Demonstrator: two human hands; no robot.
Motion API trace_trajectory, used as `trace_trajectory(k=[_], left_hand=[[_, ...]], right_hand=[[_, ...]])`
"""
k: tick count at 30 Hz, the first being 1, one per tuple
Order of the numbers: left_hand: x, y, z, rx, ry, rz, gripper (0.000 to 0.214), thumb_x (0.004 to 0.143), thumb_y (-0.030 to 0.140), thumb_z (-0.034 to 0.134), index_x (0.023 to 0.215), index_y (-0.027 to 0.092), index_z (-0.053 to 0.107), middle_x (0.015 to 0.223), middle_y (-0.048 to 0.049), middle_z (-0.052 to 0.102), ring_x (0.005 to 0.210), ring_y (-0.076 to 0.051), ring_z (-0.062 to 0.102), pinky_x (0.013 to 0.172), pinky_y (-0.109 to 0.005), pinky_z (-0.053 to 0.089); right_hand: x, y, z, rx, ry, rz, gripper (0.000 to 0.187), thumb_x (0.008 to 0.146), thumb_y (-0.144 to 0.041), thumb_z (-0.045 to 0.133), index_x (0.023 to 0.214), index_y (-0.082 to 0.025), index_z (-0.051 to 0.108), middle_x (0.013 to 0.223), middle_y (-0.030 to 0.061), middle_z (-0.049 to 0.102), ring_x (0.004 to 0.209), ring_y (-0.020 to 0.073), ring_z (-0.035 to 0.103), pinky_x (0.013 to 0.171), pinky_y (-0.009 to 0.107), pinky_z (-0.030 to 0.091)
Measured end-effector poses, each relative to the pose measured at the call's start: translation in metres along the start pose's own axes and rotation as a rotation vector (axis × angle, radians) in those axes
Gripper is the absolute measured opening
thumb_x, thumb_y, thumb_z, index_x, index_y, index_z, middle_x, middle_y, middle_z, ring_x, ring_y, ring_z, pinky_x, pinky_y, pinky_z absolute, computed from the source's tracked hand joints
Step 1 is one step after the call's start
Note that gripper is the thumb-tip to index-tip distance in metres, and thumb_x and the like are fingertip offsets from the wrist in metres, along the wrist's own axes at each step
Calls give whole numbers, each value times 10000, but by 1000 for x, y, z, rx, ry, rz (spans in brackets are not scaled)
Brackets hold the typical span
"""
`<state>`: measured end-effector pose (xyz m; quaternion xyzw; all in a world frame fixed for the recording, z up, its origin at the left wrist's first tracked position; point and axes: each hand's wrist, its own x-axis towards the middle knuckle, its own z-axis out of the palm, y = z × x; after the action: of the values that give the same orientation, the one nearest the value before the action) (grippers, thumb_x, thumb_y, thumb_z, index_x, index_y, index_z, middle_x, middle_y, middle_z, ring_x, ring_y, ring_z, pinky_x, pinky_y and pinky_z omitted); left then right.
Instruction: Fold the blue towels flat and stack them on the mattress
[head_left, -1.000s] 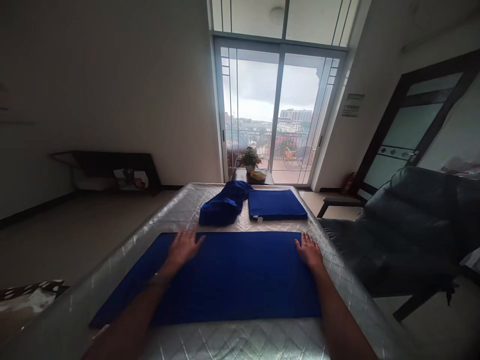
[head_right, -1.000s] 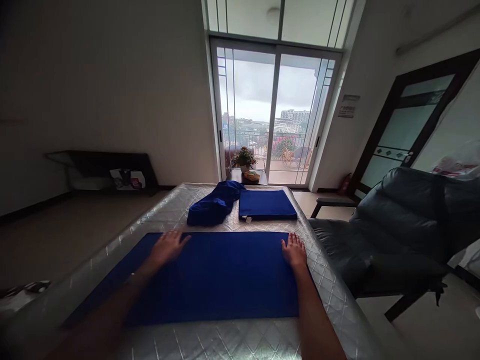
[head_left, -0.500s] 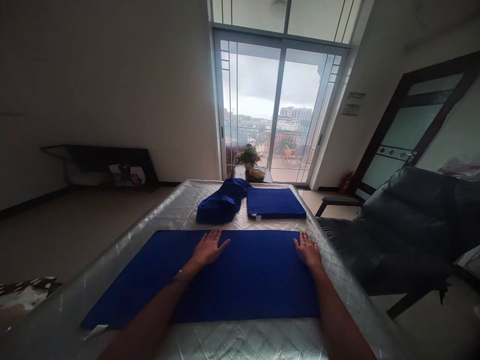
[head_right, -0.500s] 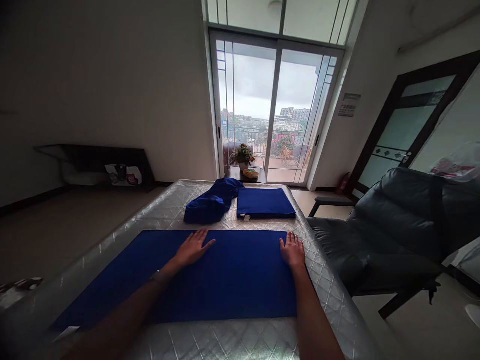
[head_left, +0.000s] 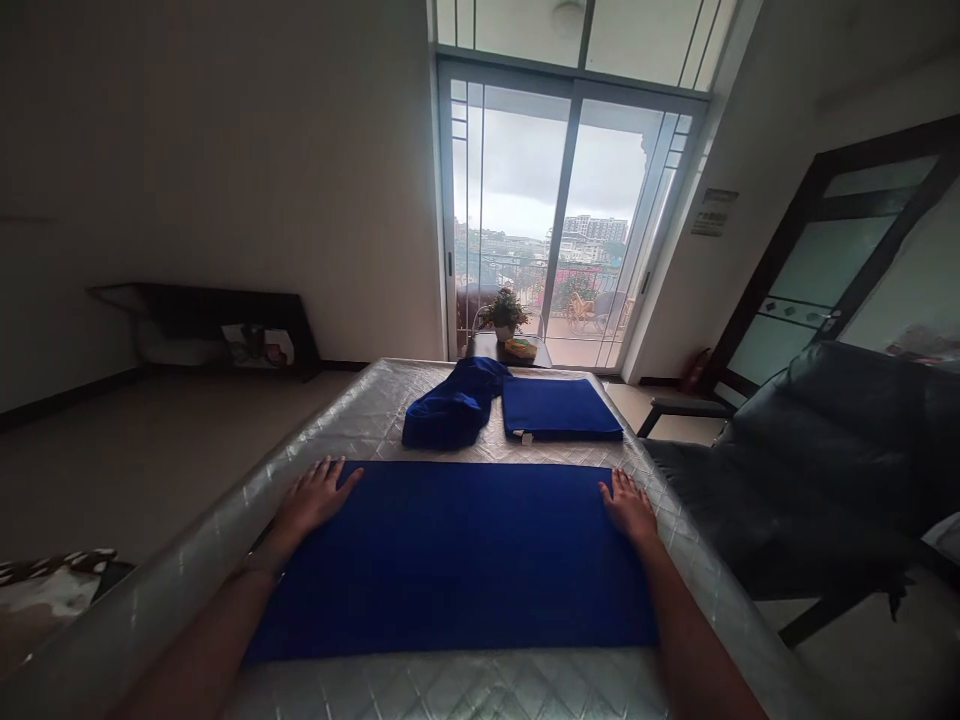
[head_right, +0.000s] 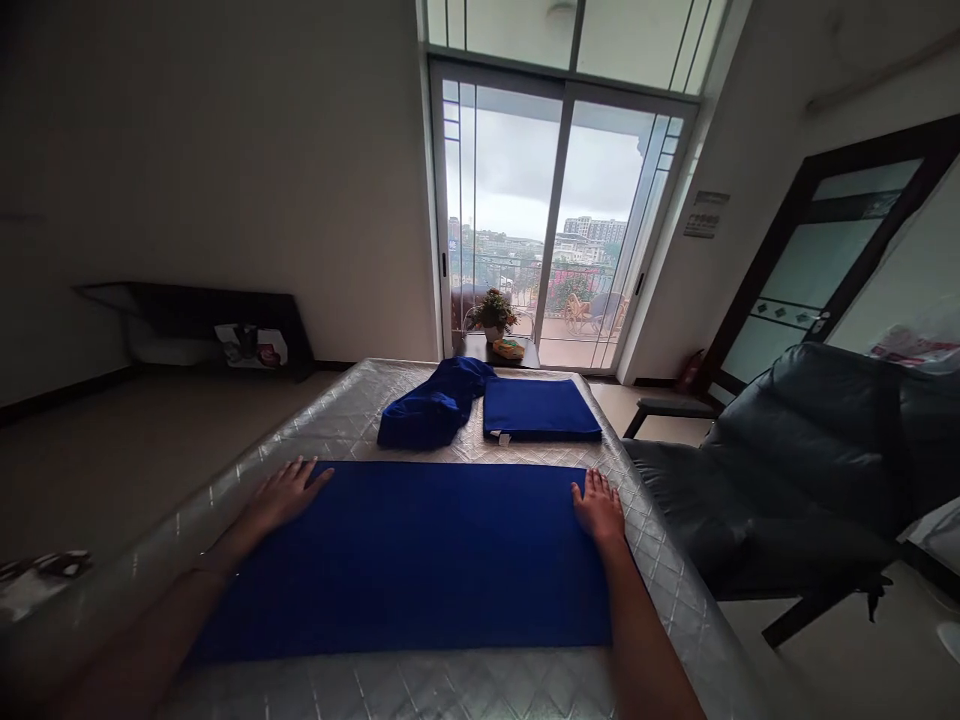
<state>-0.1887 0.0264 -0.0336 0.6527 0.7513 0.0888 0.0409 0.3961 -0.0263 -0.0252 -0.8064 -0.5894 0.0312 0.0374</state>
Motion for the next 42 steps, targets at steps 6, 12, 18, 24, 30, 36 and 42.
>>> trace_trajectory(k=[6, 12, 18, 24, 30, 36, 42], left_hand=[[-1, 4, 6, -13, 51, -32, 794, 934, 638, 302, 1483, 65, 328, 1576, -223, 238, 1470, -359, 176, 1180, -514, 147], [2, -1, 11, -109, 113, 16, 813, 899, 676, 345, 1430, 64, 416, 1537, -244, 323, 1432, -444, 225, 1129, -598, 200], [3, 1, 12, -78, 62, -27, 814, 908, 657, 354, 1481, 79, 343, 1573, -223, 250, 1461, -392, 185, 1175, -548, 154], [4, 1, 11, -89, 65, -23, 850, 906, 687, 301, 1474, 58, 354, 1567, -224, 263, 1458, -391, 195, 1177, -547, 154], [0, -3, 8, -78, 51, -21, 812, 927, 655, 259, 1500, 81, 302, 1579, -185, 255, 1473, -356, 171, 1195, -534, 110], [0, -1, 6, -57, 25, -44, 829, 919, 670, 245, 1513, 92, 276, 1588, -165, 237, 1478, -344, 157, 1198, -522, 113], [-2, -1, 5, -41, 35, -38, 829, 920, 666, 240, 1509, 85, 284, 1583, -175, 255, 1475, -347, 173, 1200, -519, 105]], right_hand=[[-1, -1, -1, -34, 6, 4, 682, 978, -477, 168, 1533, -80, 193, 1603, 68, 183, 1471, 195, 147, 1192, 394, 99], [-10, -7, -10, -82, 73, -4, 648, 987, -439, 173, 1514, -72, 265, 1587, 89, 240, 1467, 212, 166, 1193, 398, 85], [-43, -77, -21, -15, 80, -300, 584, 995, -381, 219, 1487, -91, 343, 1554, 98, 316, 1459, 189, 202, 1191, 372, 116], [-80, -186, -12, 145, -8, -660, 643, 1004, -491, 168, 1506, -113, 305, 1569, 75, 277, 1464, 174, 177, 1199, 348, 122], [-74, -222, 2, 145, -94, -636, 667, 998, -519, 155, 1527, -123, 241, 1593, 60, 195, 1475, 178, 110, 1202, 359, 81], [-49, -177, 3, 78, -82, -541, 647, 998, -516, 156, 1535, -160, 218, 1597, 38, 191, 1475, 150, 106, 1196, 347, 74], [-16, -84, 0, -56, -49, -316, 649, 1001, -485, 185, 1534, -115, 198, 1600, 44, 192, 1472, 160, 132, 1191, 334, 78]])
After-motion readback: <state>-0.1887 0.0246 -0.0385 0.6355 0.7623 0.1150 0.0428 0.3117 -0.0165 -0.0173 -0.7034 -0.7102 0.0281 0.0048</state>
